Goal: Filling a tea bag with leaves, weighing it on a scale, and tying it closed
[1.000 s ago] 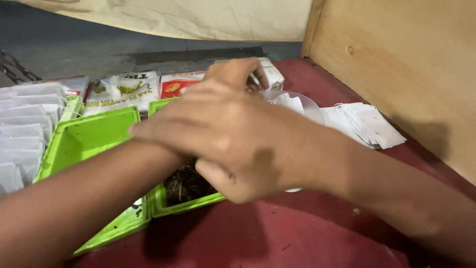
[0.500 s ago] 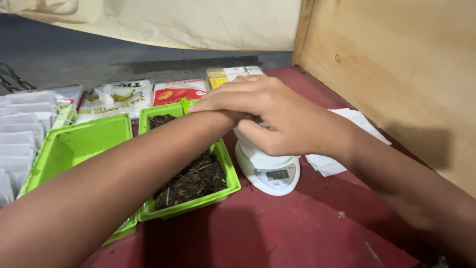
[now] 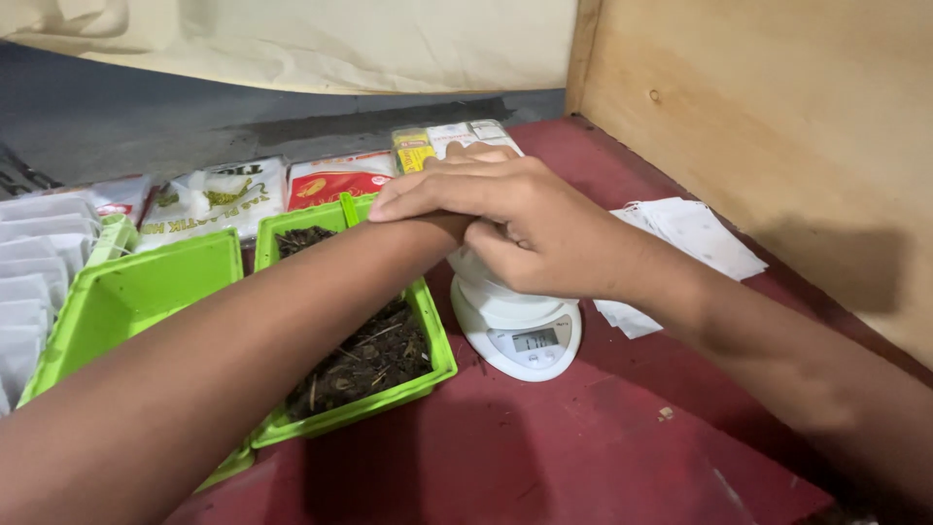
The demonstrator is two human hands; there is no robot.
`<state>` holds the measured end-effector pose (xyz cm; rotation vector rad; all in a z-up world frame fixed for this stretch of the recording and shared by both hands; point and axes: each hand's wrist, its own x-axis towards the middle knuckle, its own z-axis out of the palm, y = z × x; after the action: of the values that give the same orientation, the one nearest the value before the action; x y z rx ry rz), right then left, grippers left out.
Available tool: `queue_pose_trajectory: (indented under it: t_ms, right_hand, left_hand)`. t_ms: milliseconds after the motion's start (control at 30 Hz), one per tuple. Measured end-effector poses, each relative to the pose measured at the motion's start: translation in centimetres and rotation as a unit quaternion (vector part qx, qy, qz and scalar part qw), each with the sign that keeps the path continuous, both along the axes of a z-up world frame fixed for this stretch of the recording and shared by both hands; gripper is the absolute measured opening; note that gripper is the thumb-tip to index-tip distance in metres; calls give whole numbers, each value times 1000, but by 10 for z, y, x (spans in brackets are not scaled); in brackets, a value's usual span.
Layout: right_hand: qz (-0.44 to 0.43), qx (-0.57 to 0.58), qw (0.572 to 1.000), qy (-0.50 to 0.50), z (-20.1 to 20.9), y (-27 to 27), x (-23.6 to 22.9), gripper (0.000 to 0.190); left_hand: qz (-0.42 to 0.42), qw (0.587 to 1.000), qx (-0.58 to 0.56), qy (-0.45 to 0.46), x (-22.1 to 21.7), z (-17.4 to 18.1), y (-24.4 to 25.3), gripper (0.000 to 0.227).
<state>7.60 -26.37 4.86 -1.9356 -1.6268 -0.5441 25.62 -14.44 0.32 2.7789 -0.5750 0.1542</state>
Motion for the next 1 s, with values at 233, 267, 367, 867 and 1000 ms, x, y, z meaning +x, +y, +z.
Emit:
queue_pose_trajectory:
  t_ms: [233, 267, 367, 867, 1000]
  right_hand:
    - [32, 48, 998, 16, 7, 5, -13, 45]
    - [31, 48, 998, 16, 10, 5, -14, 45]
    - [40, 35, 998, -24, 18, 4, -19, 46]
    - [28, 72, 996, -49, 36, 4, -48, 46]
    - [36, 56, 996, -55, 37, -2, -48, 60]
  left_hand:
    - [-13, 998, 46, -31, 14, -51, 16, 12]
    - [-14, 998, 52, -36, 14, -53, 16, 12]
    - [-17, 996, 69, -51, -7, -20, 4, 12]
    - [-7, 982, 141, -121, -108, 93, -4, 11]
    - [4, 978, 161, -134, -121, 97, 12, 10]
